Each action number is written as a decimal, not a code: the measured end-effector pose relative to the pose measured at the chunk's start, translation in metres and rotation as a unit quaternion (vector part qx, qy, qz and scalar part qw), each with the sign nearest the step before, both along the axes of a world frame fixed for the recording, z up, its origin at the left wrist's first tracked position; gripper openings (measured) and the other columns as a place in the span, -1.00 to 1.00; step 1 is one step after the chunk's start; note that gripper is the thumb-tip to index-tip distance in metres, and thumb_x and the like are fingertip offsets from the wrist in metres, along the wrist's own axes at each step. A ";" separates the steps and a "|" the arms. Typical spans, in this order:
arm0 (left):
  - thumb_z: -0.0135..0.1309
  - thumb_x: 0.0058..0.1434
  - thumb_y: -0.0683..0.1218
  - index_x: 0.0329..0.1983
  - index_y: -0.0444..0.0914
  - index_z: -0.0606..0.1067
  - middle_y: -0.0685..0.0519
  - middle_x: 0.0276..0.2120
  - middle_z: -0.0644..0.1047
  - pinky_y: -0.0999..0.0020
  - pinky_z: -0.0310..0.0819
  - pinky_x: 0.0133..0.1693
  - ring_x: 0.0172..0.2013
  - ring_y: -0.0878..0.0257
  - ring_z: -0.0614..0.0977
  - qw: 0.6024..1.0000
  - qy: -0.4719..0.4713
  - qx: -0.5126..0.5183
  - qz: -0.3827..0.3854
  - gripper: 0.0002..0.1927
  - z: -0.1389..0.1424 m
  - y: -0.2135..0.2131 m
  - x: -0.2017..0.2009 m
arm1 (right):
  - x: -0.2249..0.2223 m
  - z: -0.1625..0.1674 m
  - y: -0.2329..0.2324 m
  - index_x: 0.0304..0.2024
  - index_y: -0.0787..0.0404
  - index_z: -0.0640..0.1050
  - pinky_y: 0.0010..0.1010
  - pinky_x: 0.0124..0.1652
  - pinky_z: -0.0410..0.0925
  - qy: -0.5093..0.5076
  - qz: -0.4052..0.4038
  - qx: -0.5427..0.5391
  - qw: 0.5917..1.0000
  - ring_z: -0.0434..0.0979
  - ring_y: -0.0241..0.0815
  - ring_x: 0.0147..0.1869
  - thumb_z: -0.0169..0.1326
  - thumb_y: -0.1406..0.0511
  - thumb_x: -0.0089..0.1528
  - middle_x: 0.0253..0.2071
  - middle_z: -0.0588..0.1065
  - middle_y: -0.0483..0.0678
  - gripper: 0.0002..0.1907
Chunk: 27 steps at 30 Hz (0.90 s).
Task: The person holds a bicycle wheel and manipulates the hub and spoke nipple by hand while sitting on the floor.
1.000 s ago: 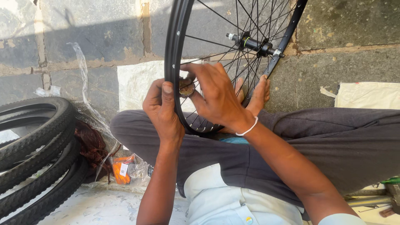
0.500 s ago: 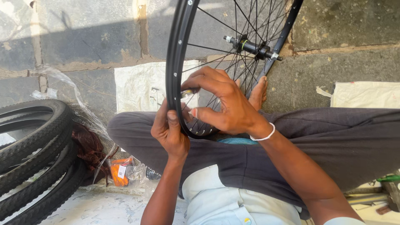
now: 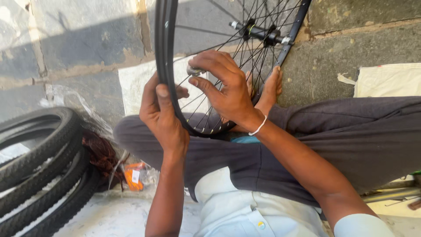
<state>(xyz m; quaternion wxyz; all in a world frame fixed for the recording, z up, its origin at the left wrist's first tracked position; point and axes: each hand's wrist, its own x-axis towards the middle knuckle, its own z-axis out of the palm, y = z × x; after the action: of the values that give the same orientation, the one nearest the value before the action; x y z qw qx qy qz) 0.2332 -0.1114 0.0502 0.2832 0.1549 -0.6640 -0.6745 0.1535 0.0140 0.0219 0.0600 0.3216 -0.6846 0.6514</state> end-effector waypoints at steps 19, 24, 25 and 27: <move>0.14 0.43 0.09 -0.09 -0.37 0.50 0.02 -0.28 0.55 0.43 0.48 -0.21 -0.30 0.31 0.57 0.999 0.017 0.030 0.040 -0.61 -0.013 -0.011 0.002 | -0.013 0.008 -0.019 -0.14 0.34 0.56 -0.38 0.13 0.39 -0.274 0.292 -0.249 0.882 0.51 -0.26 0.12 0.14 0.48 0.18 0.00 0.45 0.02 -0.81; 0.15 0.41 0.10 -0.08 -0.37 0.49 -0.03 -0.22 0.60 0.43 0.47 -0.15 -0.25 0.31 0.57 0.999 0.027 0.039 0.016 -0.60 -0.015 -0.009 0.002 | -0.006 0.008 -0.021 0.13 0.41 0.42 -0.39 -0.12 0.43 -0.101 0.094 0.004 0.990 0.53 -0.26 -0.09 0.19 0.44 0.21 -0.09 0.49 0.02 -0.55; 0.15 0.43 0.08 -0.08 -0.38 0.50 -0.03 -0.24 0.59 0.43 0.45 -0.16 -0.25 0.30 0.56 0.999 0.024 0.038 0.021 -0.61 -0.016 -0.010 0.002 | -0.006 0.007 -0.021 0.23 0.42 0.41 -0.39 -0.05 0.46 -0.070 0.102 -0.035 0.992 0.55 -0.27 -0.03 0.18 0.46 0.20 -0.07 0.48 0.03 -0.46; 0.15 0.47 0.05 -0.09 -0.40 0.52 -0.02 -0.29 0.56 0.43 0.41 -0.18 -0.27 0.29 0.54 0.998 0.011 0.036 0.042 -0.63 -0.016 -0.011 0.003 | -0.009 0.005 -0.020 0.06 0.39 0.49 -0.33 0.04 0.43 -0.190 0.248 -0.171 0.935 0.53 -0.23 0.04 0.13 0.50 0.18 0.01 0.45 0.05 -0.63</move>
<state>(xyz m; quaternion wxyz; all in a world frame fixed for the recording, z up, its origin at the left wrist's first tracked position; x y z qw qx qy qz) 0.2362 -0.1227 0.0346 0.3128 0.1856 -0.6292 -0.6869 0.1450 -0.0055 0.0270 -0.1805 0.3366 -0.4602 0.8014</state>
